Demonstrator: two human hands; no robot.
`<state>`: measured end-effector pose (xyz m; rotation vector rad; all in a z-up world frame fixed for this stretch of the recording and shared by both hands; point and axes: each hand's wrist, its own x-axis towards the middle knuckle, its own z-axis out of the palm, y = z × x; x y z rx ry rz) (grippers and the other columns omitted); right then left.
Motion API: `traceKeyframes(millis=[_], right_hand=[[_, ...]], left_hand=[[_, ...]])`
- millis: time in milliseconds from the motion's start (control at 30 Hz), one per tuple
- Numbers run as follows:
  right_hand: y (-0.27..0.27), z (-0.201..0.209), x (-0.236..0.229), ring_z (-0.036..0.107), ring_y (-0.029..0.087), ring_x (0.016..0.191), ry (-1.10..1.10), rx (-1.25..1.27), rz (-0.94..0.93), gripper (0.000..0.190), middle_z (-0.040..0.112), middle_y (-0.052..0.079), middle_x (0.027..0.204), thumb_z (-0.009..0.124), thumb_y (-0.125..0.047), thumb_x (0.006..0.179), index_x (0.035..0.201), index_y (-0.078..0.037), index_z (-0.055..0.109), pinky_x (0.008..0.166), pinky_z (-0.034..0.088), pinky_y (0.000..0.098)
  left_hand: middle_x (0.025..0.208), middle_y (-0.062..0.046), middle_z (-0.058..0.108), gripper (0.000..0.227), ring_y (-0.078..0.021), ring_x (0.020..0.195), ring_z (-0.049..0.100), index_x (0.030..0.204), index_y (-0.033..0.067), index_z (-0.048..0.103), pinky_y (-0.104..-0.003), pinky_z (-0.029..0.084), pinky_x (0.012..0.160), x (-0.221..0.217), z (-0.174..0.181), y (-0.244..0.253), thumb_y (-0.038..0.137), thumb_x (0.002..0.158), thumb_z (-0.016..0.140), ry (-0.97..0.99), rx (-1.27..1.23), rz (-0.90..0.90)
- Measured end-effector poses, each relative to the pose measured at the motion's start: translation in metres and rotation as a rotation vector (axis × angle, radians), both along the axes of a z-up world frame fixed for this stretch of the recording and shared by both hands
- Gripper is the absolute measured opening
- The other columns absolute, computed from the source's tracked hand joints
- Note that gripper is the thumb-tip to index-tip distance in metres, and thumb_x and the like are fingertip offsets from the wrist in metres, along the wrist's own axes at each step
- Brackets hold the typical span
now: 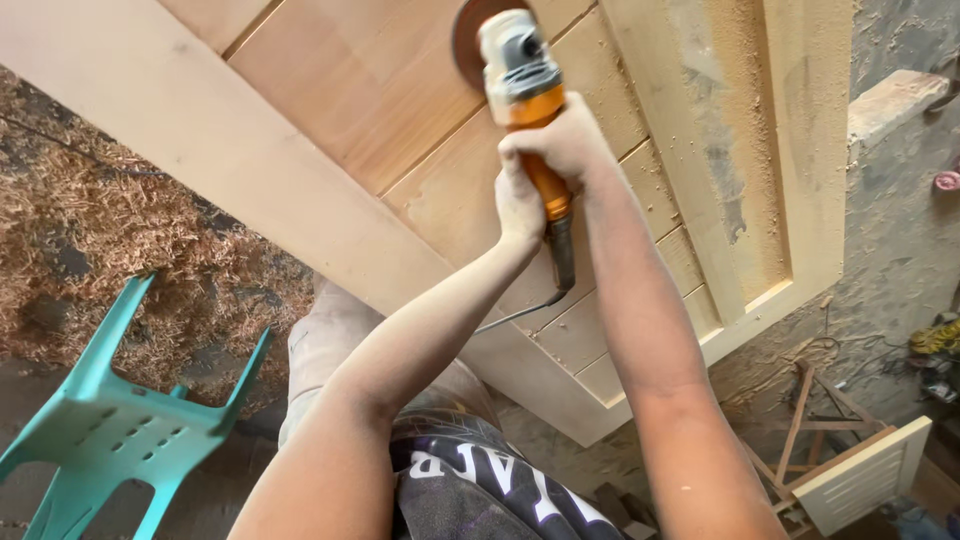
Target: The person uses an angle grinder with a sanding disc to smooth the surface of a wooden door. The person moves the tool across the door panels and frame, generating sawdust while working in a workshop.
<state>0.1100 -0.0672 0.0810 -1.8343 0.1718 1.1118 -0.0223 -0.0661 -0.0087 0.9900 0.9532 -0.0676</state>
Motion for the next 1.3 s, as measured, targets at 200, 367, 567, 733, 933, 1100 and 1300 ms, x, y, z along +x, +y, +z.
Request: traceKeyframes(millis=[200, 367, 567, 733, 933, 1100, 1300], right_hand=[[-0.007, 0.009, 0.035, 0.068, 0.010, 0.078, -0.014, 0.020, -0.092, 0.029, 0.071, 0.000, 0.088, 0.083, -0.004, 0.070, 0.097, -0.004, 0.071, 0.072, 0.059, 0.0297], [0.002, 0.006, 0.053, 0.071, 0.013, 0.076, 0.009, -0.101, -0.146, 0.032, 0.073, 0.002, 0.087, 0.080, -0.005, 0.066, 0.097, -0.005, 0.072, 0.071, 0.063, 0.0318], [0.053, -0.004, 0.085, 0.074, 0.017, 0.080, -0.048, 0.016, -0.135, 0.037, 0.077, 0.007, 0.090, 0.087, -0.010, 0.066, 0.099, 0.000, 0.076, 0.074, 0.064, 0.0341], [0.094, -0.012, 0.105, 0.077, 0.015, 0.077, -0.114, -0.008, -0.170, 0.045, 0.077, 0.003, 0.086, 0.084, -0.015, 0.059, 0.102, -0.008, 0.071, 0.071, 0.065, 0.0331], [0.077, -0.017, 0.099, 0.076, 0.016, 0.080, -0.076, -0.027, -0.081, 0.031, 0.079, 0.007, 0.089, 0.082, -0.016, 0.066, 0.095, -0.005, 0.077, 0.076, 0.063, 0.0340], [0.017, -0.007, 0.062, 0.073, 0.017, 0.079, -0.063, -0.030, -0.079, 0.033, 0.078, 0.007, 0.089, 0.083, -0.013, 0.062, 0.094, -0.007, 0.077, 0.076, 0.062, 0.0339], [-0.035, -0.001, 0.023, 0.071, 0.017, 0.078, 0.005, -0.156, -0.093, 0.029, 0.076, 0.006, 0.088, 0.080, -0.014, 0.066, 0.094, -0.008, 0.075, 0.076, 0.061, 0.0335]], left_hand=[[0.091, -0.016, 0.073, 0.111, -0.0260, 0.089, 0.069, 0.107, -0.0066, 0.068, -0.041, 0.053, 0.082, 0.055, 0.031, 0.015, 0.089, 0.088, 0.014, 0.043, -0.039, -0.084], [0.091, -0.014, 0.072, 0.111, -0.0241, 0.088, 0.068, 0.106, -0.0045, 0.068, -0.040, 0.053, 0.080, 0.071, 0.028, 0.028, 0.091, 0.083, 0.015, 0.059, -0.085, -0.123], [0.084, -0.014, 0.072, 0.111, -0.0227, 0.079, 0.069, 0.096, -0.0060, 0.070, -0.037, 0.057, 0.076, 0.105, 0.018, 0.086, 0.093, 0.082, 0.022, 0.057, -0.060, -0.067], [0.107, -0.014, 0.071, 0.117, -0.0235, 0.098, 0.071, 0.126, -0.0049, 0.058, -0.040, 0.059, 0.086, 0.123, 0.019, 0.131, 0.094, 0.072, 0.031, 0.107, -0.190, 0.025], [0.109, -0.015, 0.070, 0.117, -0.0237, 0.101, 0.070, 0.130, -0.0047, 0.057, -0.038, 0.058, 0.089, 0.117, 0.016, 0.114, 0.094, 0.073, 0.028, 0.107, -0.172, 0.028], [0.093, -0.015, 0.070, 0.109, -0.0232, 0.088, 0.069, 0.109, -0.0054, 0.064, -0.036, 0.056, 0.082, 0.075, 0.017, 0.056, 0.090, 0.085, 0.018, 0.094, -0.077, -0.133], [0.096, -0.013, 0.070, 0.106, -0.0198, 0.091, 0.067, 0.111, -0.0016, 0.064, -0.034, 0.053, 0.082, 0.035, 0.022, 0.007, 0.089, 0.087, 0.015, 0.104, -0.085, -0.264]])
